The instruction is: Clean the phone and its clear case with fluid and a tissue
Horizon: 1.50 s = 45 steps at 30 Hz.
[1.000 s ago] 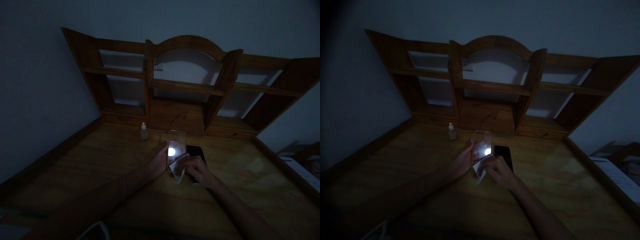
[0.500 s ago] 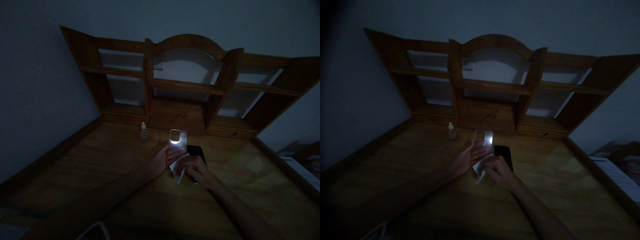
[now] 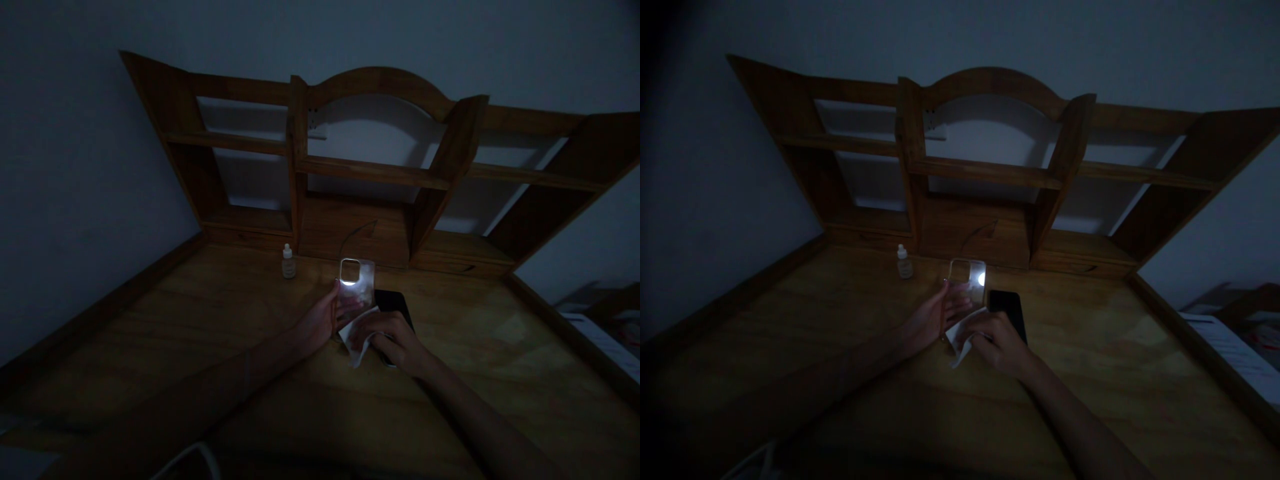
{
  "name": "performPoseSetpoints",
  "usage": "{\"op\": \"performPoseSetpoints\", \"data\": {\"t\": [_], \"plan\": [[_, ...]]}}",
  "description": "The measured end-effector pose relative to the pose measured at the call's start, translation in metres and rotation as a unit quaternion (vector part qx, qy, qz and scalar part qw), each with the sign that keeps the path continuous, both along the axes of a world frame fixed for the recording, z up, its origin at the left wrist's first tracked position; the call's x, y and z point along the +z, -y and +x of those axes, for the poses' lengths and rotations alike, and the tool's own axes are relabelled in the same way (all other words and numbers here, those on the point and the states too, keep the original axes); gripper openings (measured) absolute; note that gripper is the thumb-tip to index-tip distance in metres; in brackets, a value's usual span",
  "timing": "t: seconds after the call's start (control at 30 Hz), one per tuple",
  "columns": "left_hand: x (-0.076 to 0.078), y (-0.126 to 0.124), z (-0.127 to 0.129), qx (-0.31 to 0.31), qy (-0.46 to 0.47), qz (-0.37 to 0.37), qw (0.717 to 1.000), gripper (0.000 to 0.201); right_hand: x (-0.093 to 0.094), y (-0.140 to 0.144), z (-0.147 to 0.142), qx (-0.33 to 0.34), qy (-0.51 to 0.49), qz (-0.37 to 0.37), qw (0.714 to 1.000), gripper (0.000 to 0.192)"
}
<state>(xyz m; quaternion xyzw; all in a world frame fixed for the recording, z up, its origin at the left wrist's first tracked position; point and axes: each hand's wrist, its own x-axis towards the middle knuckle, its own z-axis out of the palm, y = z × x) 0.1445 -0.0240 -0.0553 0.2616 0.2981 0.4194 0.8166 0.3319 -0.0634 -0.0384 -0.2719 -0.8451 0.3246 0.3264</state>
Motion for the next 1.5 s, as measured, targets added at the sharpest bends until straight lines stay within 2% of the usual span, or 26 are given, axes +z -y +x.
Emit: {"op": "performPoseSetpoints", "data": {"t": [0.33, 0.63, 1.0, 1.27, 1.5], "plan": [[0.004, -0.001, 0.000, 0.011, -0.007, -0.031, 0.999, 0.041, -0.002, -0.001, 0.000, 0.007, -0.001, 0.012, 1.000, 0.041], [0.005, 0.001, 0.000, 0.015, -0.003, -0.022, 1.000, 0.041, -0.001, 0.000, 0.000, 0.005, 0.002, 0.010, 1.000, 0.036], [-0.009, -0.004, -0.003, -0.061, 0.029, 0.045, 0.997, 0.053, -0.004, -0.001, 0.002, -0.007, 0.009, 0.006, 1.000, 0.034], [-0.003, -0.004, -0.004, -0.066, 0.015, 0.056, 0.996, 0.055, -0.003, -0.001, 0.001, -0.008, 0.009, 0.001, 1.000, 0.034], [-0.006, -0.009, -0.003, -0.064, 0.000, 0.048, 0.997, 0.053, -0.003, -0.001, 0.000, 0.003, 0.000, 0.005, 1.000, 0.033]]}}
